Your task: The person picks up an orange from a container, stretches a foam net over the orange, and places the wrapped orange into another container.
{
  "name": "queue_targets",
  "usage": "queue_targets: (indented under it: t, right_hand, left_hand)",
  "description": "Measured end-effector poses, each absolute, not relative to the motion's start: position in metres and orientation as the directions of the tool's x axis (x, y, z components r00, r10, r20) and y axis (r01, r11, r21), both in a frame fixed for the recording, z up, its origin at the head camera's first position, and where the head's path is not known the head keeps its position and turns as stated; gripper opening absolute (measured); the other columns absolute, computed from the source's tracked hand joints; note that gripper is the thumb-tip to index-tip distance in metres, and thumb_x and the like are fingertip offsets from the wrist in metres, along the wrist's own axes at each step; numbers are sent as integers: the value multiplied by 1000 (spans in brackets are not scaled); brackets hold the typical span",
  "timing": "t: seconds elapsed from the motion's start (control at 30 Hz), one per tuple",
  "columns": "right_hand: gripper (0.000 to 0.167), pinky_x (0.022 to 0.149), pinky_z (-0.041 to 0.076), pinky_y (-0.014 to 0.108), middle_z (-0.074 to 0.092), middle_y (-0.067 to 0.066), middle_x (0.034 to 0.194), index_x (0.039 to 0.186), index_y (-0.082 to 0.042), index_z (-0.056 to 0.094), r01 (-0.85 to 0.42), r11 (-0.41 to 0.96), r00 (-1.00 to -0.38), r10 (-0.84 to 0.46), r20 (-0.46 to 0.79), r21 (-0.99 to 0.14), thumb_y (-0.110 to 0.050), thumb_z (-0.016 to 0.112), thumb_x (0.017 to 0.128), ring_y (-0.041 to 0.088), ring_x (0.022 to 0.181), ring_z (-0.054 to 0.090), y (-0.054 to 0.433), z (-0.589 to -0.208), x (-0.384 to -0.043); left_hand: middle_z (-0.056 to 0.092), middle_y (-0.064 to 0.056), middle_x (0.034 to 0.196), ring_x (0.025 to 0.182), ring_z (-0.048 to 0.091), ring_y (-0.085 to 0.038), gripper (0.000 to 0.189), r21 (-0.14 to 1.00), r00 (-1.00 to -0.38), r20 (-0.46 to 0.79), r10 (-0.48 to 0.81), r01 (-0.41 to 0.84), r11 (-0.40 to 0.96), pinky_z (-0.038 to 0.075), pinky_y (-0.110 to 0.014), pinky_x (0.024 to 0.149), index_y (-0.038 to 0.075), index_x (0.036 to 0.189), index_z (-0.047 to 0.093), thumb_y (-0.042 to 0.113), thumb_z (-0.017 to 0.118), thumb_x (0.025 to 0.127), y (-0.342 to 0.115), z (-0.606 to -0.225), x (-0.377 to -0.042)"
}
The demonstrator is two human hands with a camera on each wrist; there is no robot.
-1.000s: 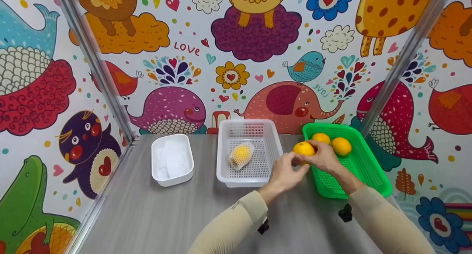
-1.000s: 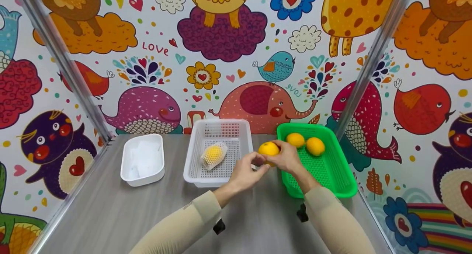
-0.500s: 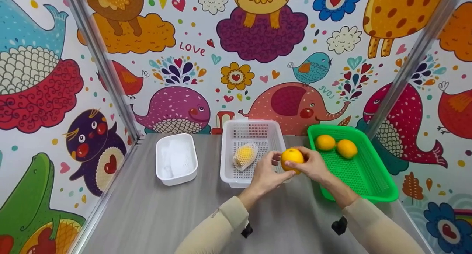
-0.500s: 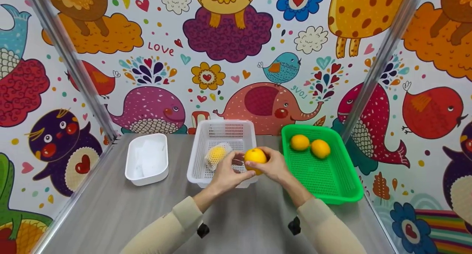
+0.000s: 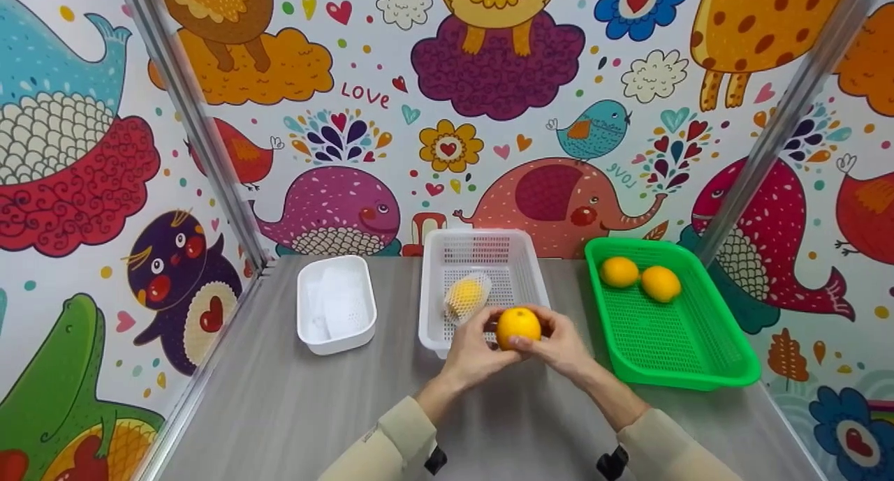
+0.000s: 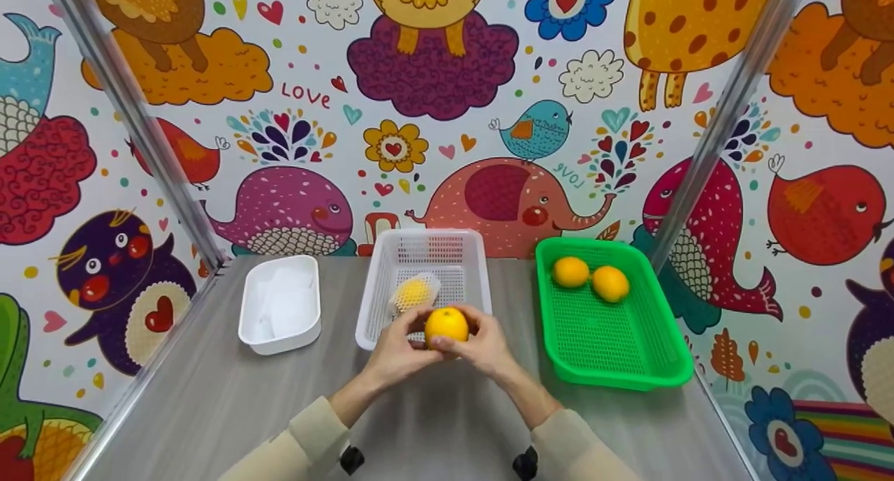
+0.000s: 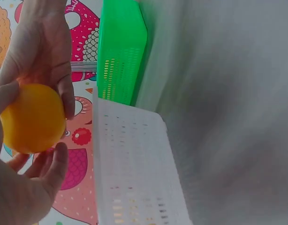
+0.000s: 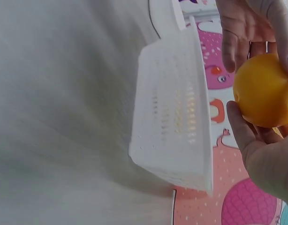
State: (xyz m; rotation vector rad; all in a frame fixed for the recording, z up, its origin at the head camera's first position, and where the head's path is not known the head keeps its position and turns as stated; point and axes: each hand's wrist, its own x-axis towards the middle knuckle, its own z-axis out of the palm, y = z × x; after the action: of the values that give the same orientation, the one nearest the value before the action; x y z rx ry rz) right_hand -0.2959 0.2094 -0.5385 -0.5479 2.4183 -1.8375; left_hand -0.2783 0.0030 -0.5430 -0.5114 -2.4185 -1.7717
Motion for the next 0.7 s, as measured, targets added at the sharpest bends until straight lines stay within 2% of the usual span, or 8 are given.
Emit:
queue_targets:
  t: [0.2, 0.43, 0.7]
  right_hand:
    - [65, 103, 60, 23, 68, 24, 149, 154, 0, 59, -240, 220, -907, -398, 138, -945, -23, 85, 99, 23, 120, 68, 202, -548, -286]
    - [66, 100, 61, 25, 70, 25, 147, 153, 2, 60, -197, 220, -885, -459, 77, -956, -23, 86, 98, 24, 117, 70, 194, -564, -275]
    - [68, 100, 61, 25, 71, 27, 146, 152, 2, 62, -255, 185, -815, -569, 108, -949, -22, 90, 95, 12, 112, 72, 190, -589, -271]
  left_hand:
    - [78, -9, 138, 121, 76, -22, 65, 911, -937, 254, 239, 315, 265, 67, -30, 96, 15, 144, 69, 29, 98, 87, -15, -554, -269]
    - [77, -9, 138, 121, 74, -21, 64, 921, -935, 219, 280, 293, 256, 67, -33, 100, 15, 143, 69, 24, 98, 86, -33, -571, -255]
    - [77, -7, 134, 119, 74, -17, 64, 901, -926, 177, 333, 289, 324, 67, -37, 102, 16, 138, 70, 23, 99, 81, -49, -593, -246]
